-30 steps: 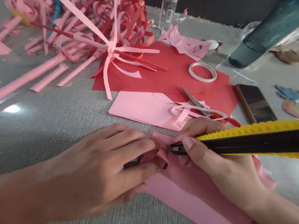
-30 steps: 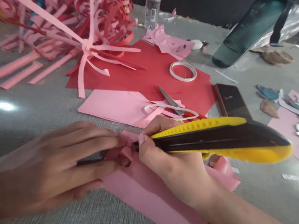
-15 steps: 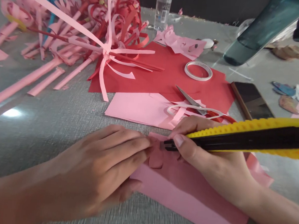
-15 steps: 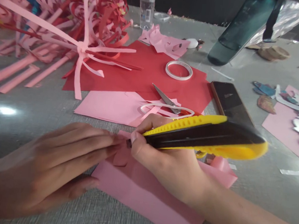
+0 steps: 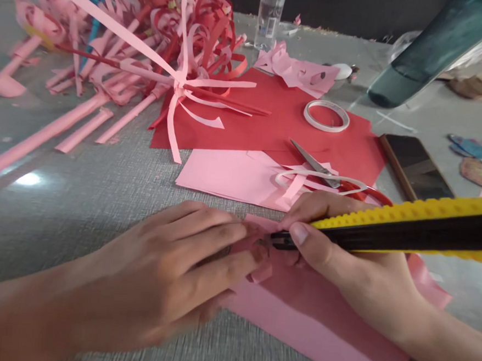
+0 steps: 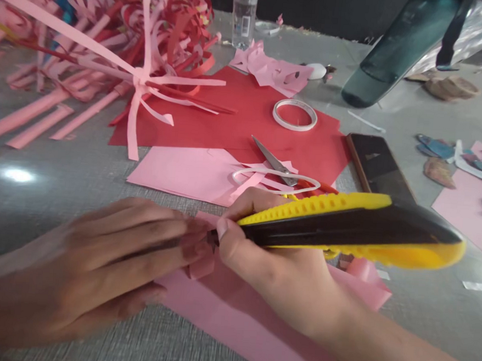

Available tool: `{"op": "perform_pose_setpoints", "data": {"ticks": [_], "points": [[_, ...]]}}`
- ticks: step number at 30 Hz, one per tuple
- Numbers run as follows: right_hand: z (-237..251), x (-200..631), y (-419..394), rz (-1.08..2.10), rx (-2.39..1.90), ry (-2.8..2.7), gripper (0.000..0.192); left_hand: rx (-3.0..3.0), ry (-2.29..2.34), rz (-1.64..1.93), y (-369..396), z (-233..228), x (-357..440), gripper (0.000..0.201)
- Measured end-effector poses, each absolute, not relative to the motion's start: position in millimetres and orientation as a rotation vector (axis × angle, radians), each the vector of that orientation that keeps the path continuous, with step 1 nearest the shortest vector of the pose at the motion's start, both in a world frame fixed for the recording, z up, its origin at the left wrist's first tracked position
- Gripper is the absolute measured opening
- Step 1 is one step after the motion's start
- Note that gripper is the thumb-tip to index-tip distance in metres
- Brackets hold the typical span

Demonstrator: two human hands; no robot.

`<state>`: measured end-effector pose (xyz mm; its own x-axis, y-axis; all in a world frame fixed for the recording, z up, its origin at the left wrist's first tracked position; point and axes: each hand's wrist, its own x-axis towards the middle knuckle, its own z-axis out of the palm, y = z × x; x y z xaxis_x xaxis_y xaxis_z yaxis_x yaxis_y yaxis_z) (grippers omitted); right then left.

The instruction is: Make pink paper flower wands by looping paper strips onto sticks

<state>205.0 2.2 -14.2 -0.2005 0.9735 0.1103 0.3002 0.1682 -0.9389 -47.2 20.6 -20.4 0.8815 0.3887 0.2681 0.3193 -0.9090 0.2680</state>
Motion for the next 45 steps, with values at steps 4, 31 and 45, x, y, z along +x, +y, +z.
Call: {"op": "perform_pose_setpoints", "data": {"ticks": [4,31,45], "points": [[-13,203,3,0.950,-1.278,-1.626,0.020,2.835,0.539,0.461,21,-19,-46,0.025],[-16,203,1,0.977,-1.261,-1.515,0.016,2.865,0.426,0.519,19,-17,-44,0.038],[-11,193,-21,1.223,-1.242,-1.529,0.023,2.339,0.929,1.030,26,-16,-53,0.013]]}}
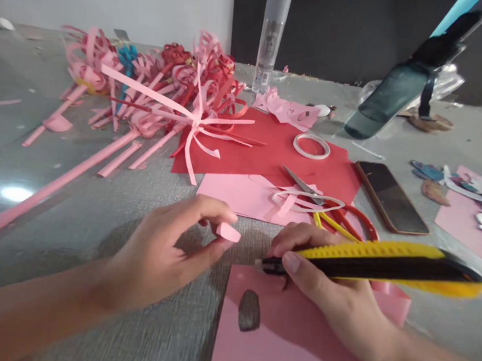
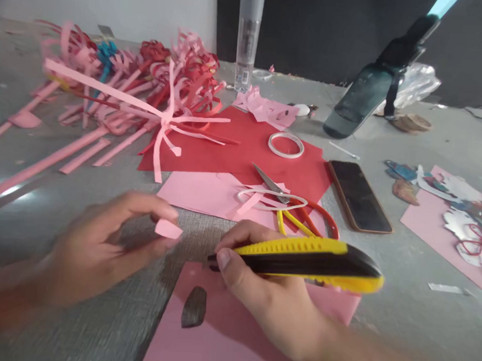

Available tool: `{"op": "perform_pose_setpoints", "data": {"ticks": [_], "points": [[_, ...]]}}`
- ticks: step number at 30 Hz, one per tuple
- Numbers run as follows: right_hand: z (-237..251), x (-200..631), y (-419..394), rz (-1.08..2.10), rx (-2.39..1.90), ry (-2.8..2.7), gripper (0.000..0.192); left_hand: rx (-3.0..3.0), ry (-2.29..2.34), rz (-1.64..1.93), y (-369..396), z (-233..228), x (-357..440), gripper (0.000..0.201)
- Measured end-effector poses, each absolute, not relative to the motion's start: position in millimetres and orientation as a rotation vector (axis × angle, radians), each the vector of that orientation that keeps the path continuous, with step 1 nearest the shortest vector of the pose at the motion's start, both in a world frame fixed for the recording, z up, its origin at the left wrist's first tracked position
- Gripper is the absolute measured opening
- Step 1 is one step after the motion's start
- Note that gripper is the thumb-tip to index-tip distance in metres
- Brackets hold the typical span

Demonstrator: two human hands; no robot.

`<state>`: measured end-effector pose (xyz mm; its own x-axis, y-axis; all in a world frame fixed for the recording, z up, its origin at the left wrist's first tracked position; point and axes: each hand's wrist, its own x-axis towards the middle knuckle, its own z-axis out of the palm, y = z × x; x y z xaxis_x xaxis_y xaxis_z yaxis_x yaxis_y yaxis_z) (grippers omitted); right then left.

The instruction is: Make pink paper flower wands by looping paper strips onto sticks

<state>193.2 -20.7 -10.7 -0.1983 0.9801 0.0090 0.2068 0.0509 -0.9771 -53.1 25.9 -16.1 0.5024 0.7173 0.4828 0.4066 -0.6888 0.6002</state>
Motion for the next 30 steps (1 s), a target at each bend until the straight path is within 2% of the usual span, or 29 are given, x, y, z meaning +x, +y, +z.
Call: {"op": "perform_pose_setpoints", "data": {"ticks": [2,5,12,21,30], "points": [[-11,190,-23,1.289,-1.211,-1.486,0.024,2.362,0.853,0.943,28,-15,-51,0.007],[-10,189,-24,1.325,-1.202,-1.505,0.024,2.410,0.804,0.875,29,-16,-49,0.016],[-9,186,-26,1.240,-1.219,-1.667,0.024,2.533,0.977,0.737,30,-21,-49,0.016],[-7,185,-29,1.452,-1.048,-1.669,0.022,2.797,0.899,0.704,25,-19,-46,0.019],[-11,188,-34,1.308,-0.971,-1.731,0.012,3.045,0.765,0.678,20,-22,-47,0.017]]}}
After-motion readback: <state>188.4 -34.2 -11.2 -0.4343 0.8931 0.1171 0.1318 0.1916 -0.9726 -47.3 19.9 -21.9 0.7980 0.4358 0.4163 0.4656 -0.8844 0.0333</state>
